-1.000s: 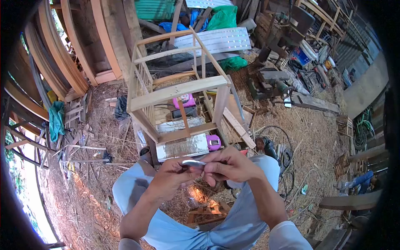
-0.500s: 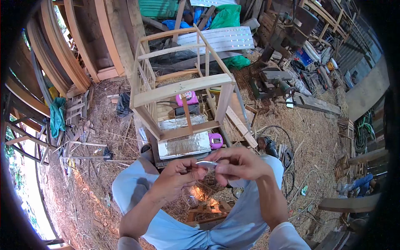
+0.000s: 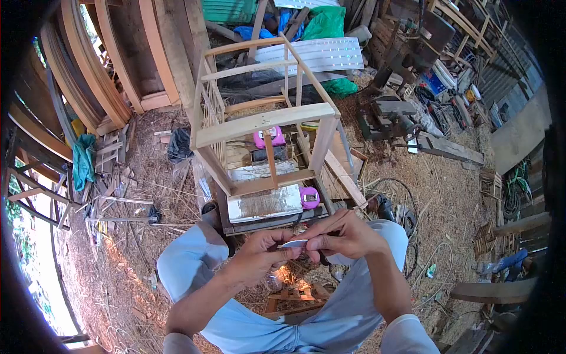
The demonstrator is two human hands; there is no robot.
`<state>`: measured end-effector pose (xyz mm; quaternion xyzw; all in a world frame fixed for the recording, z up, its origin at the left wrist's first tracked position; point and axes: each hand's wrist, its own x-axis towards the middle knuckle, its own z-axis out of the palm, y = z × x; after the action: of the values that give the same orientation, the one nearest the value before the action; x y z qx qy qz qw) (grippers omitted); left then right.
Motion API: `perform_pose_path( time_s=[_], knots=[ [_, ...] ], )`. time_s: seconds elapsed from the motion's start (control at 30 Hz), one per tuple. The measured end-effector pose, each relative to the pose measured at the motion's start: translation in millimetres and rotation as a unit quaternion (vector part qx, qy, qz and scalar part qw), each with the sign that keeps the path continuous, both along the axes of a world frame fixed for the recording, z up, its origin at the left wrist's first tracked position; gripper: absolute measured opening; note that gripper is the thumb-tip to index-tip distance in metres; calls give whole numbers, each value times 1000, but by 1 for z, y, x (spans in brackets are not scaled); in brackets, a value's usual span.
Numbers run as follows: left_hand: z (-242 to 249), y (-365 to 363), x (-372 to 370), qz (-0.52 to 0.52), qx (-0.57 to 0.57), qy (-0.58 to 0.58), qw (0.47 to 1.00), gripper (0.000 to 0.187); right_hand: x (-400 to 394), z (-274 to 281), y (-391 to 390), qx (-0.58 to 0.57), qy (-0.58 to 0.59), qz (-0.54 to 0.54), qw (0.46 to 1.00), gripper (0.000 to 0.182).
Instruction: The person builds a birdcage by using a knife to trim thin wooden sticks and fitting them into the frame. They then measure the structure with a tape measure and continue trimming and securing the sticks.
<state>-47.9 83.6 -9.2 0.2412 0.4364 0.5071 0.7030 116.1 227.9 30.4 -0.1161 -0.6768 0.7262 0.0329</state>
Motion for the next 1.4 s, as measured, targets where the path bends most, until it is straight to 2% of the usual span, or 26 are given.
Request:
perform_pose_path(
  time_s=[0.13,0.2,0.43,0.5,0.63,0.7,0.73,0.8,0.9,1.03,1.1,1.13,1.2,1.4],
  knots=[
    [5,0,2,9,-26,-34,999,25,1,0,-6,-17,-16,-29,999,21],
    [12,-1,4,27,-37,-44,998,24,1,-6,-11,-38,12,-88,995,18],
    [8,0,2,53,-44,-90,994,18,-2,-17,-16,-88,-2,-124,988,16],
    [14,1,2,72,-48,-53,995,18,-6,-22,-20,-32,18,-150,988,11],
    [3,3,-2,81,-33,-49,995,18,-11,-38,-22,23,40,-169,985,12],
    [2,7,-4,86,-28,-70,993,17,-8,-34,-18,177,-17,-165,970,15],
    [6,8,-3,87,-26,-47,995,15,-9,-34,-16,178,-17,-165,970,15],
    [7,10,2,103,-21,-56,993,14,-10,-36,-12,327,49,-155,931,15],
    [7,11,4,119,-8,-73,990,13,-11,-38,-15,363,100,-173,910,13],
    [13,10,3,120,-4,-92,988,12,-8,-22,-13,394,83,-167,900,13],
    [7,11,3,123,6,-100,987,11,-11,-26,-8,517,125,-185,827,22],
    [5,11,3,126,17,-106,986,11,-11,-27,-9,516,125,-185,827,22],
    [5,11,4,113,13,-108,988,10,-11,-31,-14,533,139,-192,813,35],
    [2,10,2,79,38,-149,985,11,-9,-36,-7,530,177,-202,804,28]
  ],
)
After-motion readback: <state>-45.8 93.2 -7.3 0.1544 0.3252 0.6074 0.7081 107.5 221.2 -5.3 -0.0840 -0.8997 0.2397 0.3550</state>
